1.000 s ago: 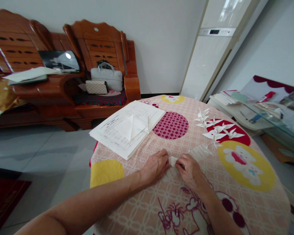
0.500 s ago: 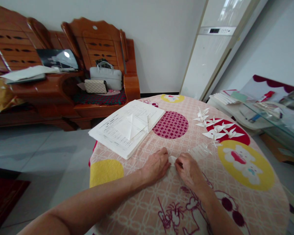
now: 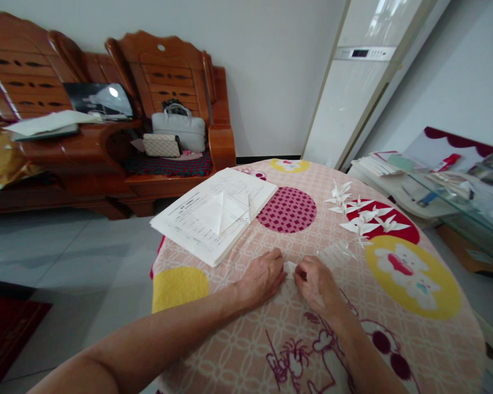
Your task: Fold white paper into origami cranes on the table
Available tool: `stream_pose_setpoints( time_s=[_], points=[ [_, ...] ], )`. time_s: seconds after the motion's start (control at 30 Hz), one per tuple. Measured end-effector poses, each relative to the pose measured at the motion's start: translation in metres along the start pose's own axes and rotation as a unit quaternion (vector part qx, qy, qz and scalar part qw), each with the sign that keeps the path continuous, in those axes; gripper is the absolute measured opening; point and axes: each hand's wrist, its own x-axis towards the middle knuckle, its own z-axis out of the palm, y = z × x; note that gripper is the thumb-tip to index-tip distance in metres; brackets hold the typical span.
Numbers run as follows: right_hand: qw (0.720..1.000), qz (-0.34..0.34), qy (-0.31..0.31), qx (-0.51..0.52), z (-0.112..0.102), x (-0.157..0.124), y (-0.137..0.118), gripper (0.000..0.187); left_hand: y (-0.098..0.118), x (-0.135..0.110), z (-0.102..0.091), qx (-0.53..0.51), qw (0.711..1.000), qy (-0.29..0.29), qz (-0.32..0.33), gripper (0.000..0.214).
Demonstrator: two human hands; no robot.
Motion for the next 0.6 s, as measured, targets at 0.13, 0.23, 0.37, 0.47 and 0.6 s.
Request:
stream_pose_setpoints(
  time_s=[0.13, 0.23, 0.37, 0.47, 0.6],
  points=[
    [1.0, 0.0, 0.002, -0.006, -0.001, 0.0, -0.002, 0.018, -0.002, -0.001, -0.005, -0.023, 0.999, 0.003, 0.028, 0.008],
    [1.0, 0.005, 0.003, -0.001, -0.001, -0.001, -0.003, 0.018, -0.006, -0.005, -0.008, -0.03, 0.996, 0.012, 0.088, 0.013],
    [1.0, 0.014, -0.004, 0.003, -0.002, 0.0, -0.004, 0.017, -0.011, -0.01, -0.007, 0.025, 0.989, 0.012, 0.148, 0.022],
    [1.0, 0.017, -0.002, 0.007, -0.002, 0.001, -0.002, 0.017, -0.013, -0.011, -0.007, 0.068, 0.983, -0.008, 0.172, 0.024],
    [0.998, 0.033, -0.004, 0.052, -0.005, 0.003, 0.002, 0.016, -0.012, -0.011, -0.009, 0.091, 0.979, -0.024, 0.179, 0.024]
  ],
)
